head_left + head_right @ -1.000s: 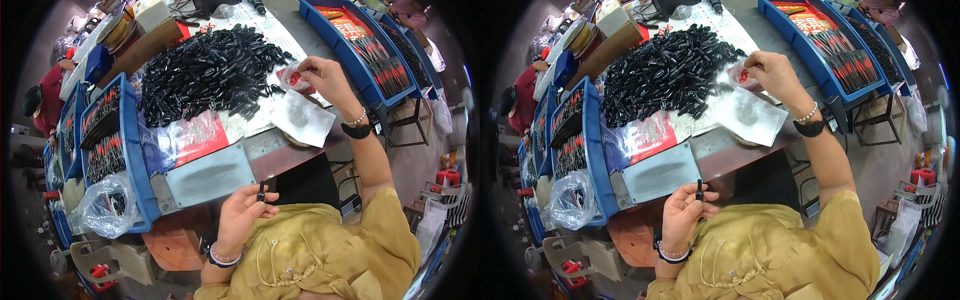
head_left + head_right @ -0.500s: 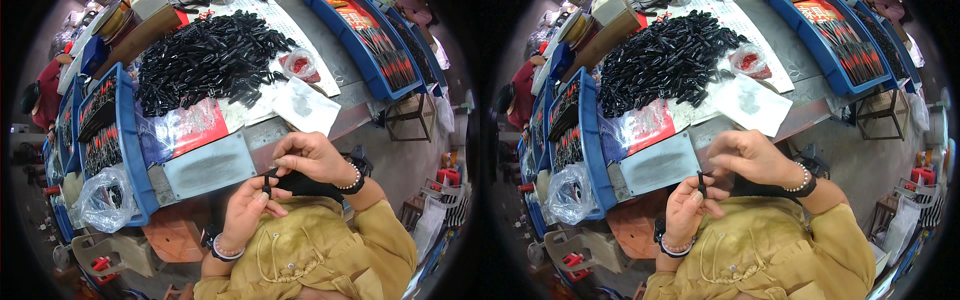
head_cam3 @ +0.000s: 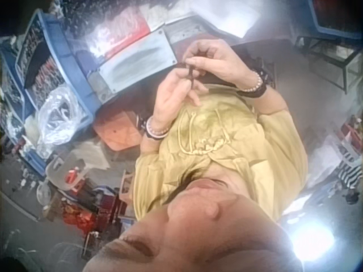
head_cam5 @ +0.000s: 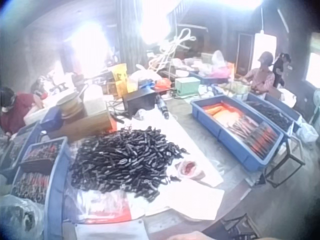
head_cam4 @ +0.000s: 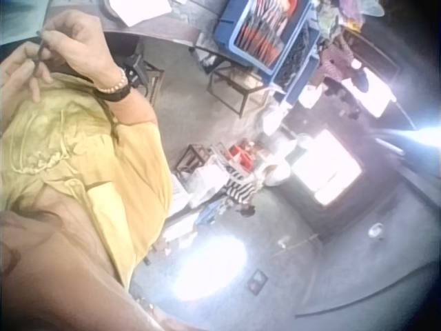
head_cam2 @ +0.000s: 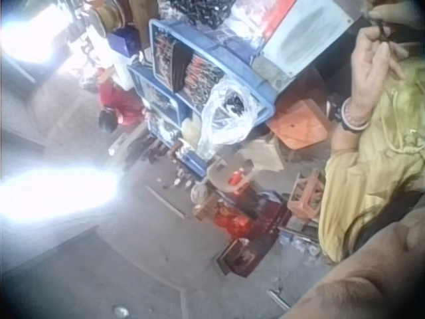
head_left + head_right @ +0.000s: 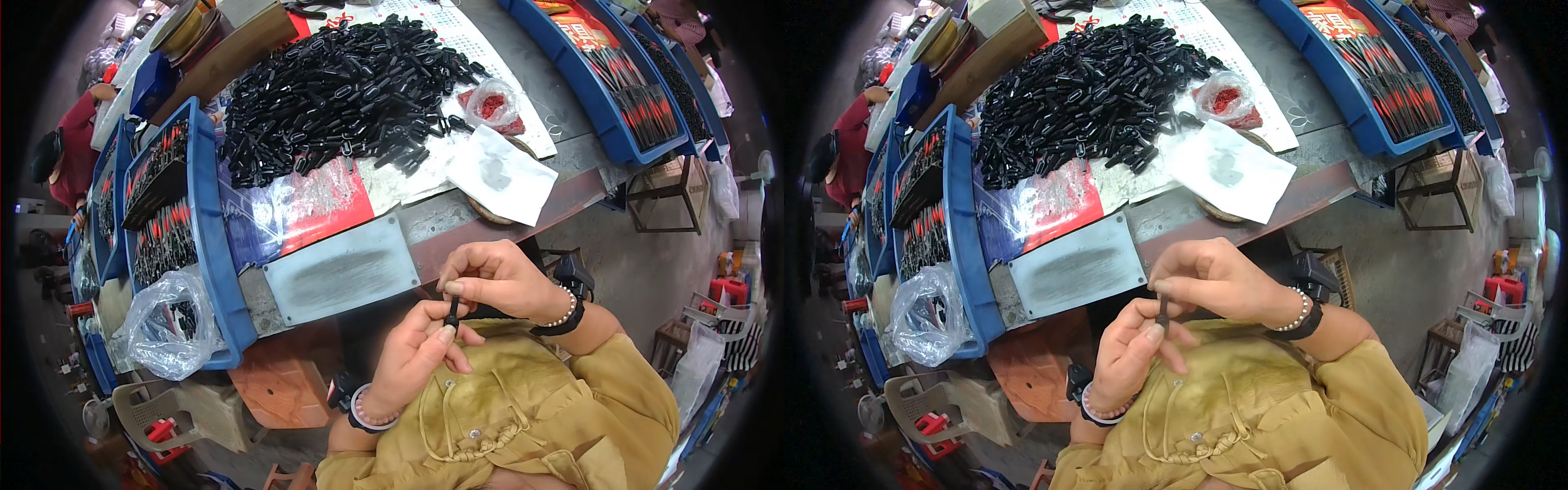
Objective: The person repeatedly picks a black plastic key housing from a pile on the table, inserts a small red component into it, and places the assembled unit into a blue tray. The process is repeated continuously throughout the clip.
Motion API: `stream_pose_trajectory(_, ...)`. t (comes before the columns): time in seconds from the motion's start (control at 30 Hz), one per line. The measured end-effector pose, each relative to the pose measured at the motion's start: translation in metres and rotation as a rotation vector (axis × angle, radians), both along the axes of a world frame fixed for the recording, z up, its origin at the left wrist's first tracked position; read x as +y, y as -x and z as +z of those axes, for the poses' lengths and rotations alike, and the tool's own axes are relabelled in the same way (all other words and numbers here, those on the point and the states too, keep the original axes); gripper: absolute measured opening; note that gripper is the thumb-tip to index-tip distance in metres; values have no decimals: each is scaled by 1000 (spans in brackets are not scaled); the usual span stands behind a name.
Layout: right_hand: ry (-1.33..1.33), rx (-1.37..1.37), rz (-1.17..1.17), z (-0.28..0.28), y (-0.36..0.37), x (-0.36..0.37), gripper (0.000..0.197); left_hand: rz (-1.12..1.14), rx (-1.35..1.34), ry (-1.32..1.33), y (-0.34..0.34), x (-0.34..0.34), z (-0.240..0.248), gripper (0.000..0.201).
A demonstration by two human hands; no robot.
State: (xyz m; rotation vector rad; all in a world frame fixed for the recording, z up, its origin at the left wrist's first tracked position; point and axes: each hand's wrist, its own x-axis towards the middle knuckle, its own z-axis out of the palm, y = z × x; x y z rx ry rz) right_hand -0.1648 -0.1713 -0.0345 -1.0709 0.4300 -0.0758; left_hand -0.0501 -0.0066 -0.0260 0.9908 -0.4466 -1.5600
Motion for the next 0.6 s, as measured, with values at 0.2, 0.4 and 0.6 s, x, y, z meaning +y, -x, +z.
stream_pose_trajectory(0.2,-71,-38,-5,-3,2,2,12,-29,-57,-21,-1,0,6,29)
stream_pose_trajectory(0.4,-78,-61,-3,-3,3,3,11,5,-63,-60,0,2,7,25)
stream_pose_trajectory(0.6,-71,-140,-33,-4,6,10,9,10,-42,-59,0,5,6,22)
